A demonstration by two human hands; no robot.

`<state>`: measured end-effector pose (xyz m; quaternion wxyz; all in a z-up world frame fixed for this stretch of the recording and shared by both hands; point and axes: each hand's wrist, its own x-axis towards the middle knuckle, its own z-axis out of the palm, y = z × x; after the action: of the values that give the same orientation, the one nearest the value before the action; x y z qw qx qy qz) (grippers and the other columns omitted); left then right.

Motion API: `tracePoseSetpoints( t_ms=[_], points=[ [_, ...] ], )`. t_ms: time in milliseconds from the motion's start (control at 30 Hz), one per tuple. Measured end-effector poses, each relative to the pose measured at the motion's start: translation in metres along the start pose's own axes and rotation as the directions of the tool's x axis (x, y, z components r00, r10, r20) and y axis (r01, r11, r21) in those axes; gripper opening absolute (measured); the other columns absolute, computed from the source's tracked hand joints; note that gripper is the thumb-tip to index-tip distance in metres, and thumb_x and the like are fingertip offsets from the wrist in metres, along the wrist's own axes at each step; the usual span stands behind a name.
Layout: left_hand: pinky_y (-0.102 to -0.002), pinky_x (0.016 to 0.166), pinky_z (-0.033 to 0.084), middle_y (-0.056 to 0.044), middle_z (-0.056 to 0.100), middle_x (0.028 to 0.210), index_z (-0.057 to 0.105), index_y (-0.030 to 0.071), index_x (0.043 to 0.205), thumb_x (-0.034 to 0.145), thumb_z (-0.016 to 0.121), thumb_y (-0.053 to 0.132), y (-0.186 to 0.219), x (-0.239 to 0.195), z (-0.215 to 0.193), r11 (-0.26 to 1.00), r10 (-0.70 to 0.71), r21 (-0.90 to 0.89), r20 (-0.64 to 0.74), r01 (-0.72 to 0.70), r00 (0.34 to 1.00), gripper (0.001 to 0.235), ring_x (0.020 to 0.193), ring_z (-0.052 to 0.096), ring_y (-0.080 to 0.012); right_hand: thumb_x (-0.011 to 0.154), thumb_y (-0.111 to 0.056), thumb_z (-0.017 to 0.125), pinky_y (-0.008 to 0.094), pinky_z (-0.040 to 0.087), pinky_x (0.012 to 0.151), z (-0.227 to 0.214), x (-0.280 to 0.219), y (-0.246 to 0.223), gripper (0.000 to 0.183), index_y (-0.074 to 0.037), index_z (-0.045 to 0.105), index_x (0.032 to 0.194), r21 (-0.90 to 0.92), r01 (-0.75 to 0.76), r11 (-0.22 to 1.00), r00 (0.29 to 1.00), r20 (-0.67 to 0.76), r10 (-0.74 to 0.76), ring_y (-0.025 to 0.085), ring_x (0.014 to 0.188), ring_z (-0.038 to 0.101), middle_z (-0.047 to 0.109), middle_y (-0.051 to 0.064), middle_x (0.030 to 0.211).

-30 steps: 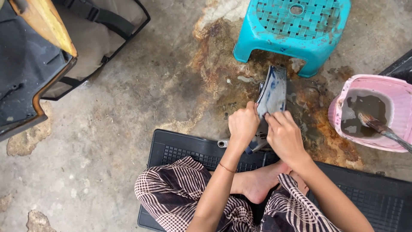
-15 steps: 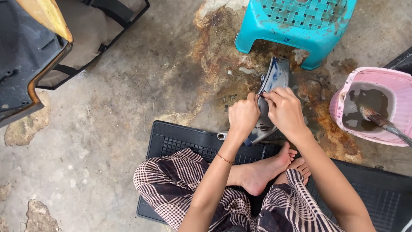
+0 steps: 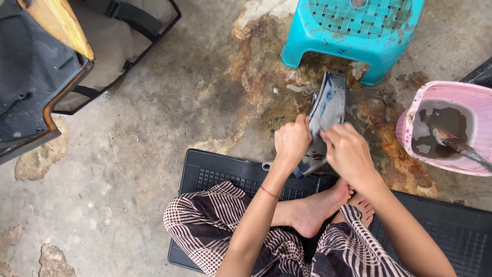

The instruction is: A person is hand-sanding a blue plastic vehicle body panel using sandpaper and water from a bucket, occasionally using a brush to clean the part.

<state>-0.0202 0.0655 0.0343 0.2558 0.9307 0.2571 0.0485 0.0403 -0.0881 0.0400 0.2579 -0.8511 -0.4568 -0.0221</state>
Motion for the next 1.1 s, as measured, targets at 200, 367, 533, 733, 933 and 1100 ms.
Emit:
tracePoseSetpoints(
  t_ms=[200,367,533,733,933,1100],
  points=[
    [-0.051,0.055,0.058,-0.02,0.067,0.061,0.062,0.008,0.09,0.108,0.042,0.033,0.003,-0.001,0.004,1.0,-0.011,0.028,0.014,0.01,1.0,0.037,0.061,0.074,-0.0403,0.097,-0.003,0.069,0.036,0.053,0.07,0.013,0.028,0.014,0.01,-0.005,0.076,0.091,0.02,0.047,0.999,0.994,-0.101,-0.045,0.03,0.078,0.062,0.066,0.009,0.083],
    [-0.054,0.061,0.059,-0.02,0.069,0.064,0.062,0.009,0.093,0.108,0.041,0.035,-0.002,0.001,0.009,0.999,-0.048,0.013,0.041,0.047,0.998,0.037,0.067,0.075,-0.043,0.095,-0.005,0.068,0.034,0.052,0.067,-0.01,0.008,-0.01,0.011,-0.007,0.076,0.088,0.039,0.029,0.999,1.0,-0.006,-0.029,0.027,0.076,0.061,0.065,0.006,0.081],
    [-0.053,0.063,0.059,-0.02,0.069,0.065,0.061,0.01,0.094,0.108,0.041,0.036,-0.004,0.002,0.012,0.999,-0.029,0.02,0.056,0.028,0.998,0.036,0.068,0.075,-0.0429,0.096,-0.008,0.067,0.033,0.053,0.068,0.005,0.022,0.006,0.011,-0.011,0.075,0.089,-0.05,0.029,0.998,0.999,-0.013,-0.03,0.027,0.08,0.063,0.065,0.005,0.083],
    [-0.059,0.076,0.059,-0.026,0.074,0.082,0.067,0.008,0.113,0.108,0.039,0.038,-0.016,0.007,0.005,0.993,-0.038,-0.102,0.25,0.065,0.968,0.042,0.085,0.075,-0.0487,0.098,-0.009,0.072,0.036,0.053,0.07,-0.002,0.024,0.009,0.007,-0.012,0.077,0.093,-0.037,0.029,0.999,0.998,-0.051,-0.03,0.027,0.085,0.066,0.071,0.004,0.091],
    [-0.059,0.08,0.059,-0.025,0.075,0.094,0.07,0.012,0.122,0.106,0.042,0.039,-0.025,0.017,0.007,0.964,-0.045,-0.229,0.359,0.134,0.932,0.042,0.095,0.074,-0.0484,0.1,-0.01,0.057,0.037,0.048,0.078,-0.003,-0.051,-0.029,0.022,-0.017,0.077,0.099,-0.026,0.115,0.993,0.993,-0.01,-0.115,0.025,0.094,0.065,0.073,0.004,0.1],
    [-0.062,0.079,0.059,-0.03,0.073,0.093,0.069,0.004,0.122,0.108,0.04,0.036,-0.02,0.02,-0.004,0.98,0.049,-0.198,0.356,0.024,0.933,0.046,0.094,0.073,-0.0512,0.102,-0.007,0.06,0.04,0.052,0.08,0.026,-0.03,0.005,0.019,-0.013,0.077,0.107,0.022,0.114,0.993,0.981,-0.162,-0.109,0.031,0.101,0.067,0.073,0.006,0.11]
  ],
)
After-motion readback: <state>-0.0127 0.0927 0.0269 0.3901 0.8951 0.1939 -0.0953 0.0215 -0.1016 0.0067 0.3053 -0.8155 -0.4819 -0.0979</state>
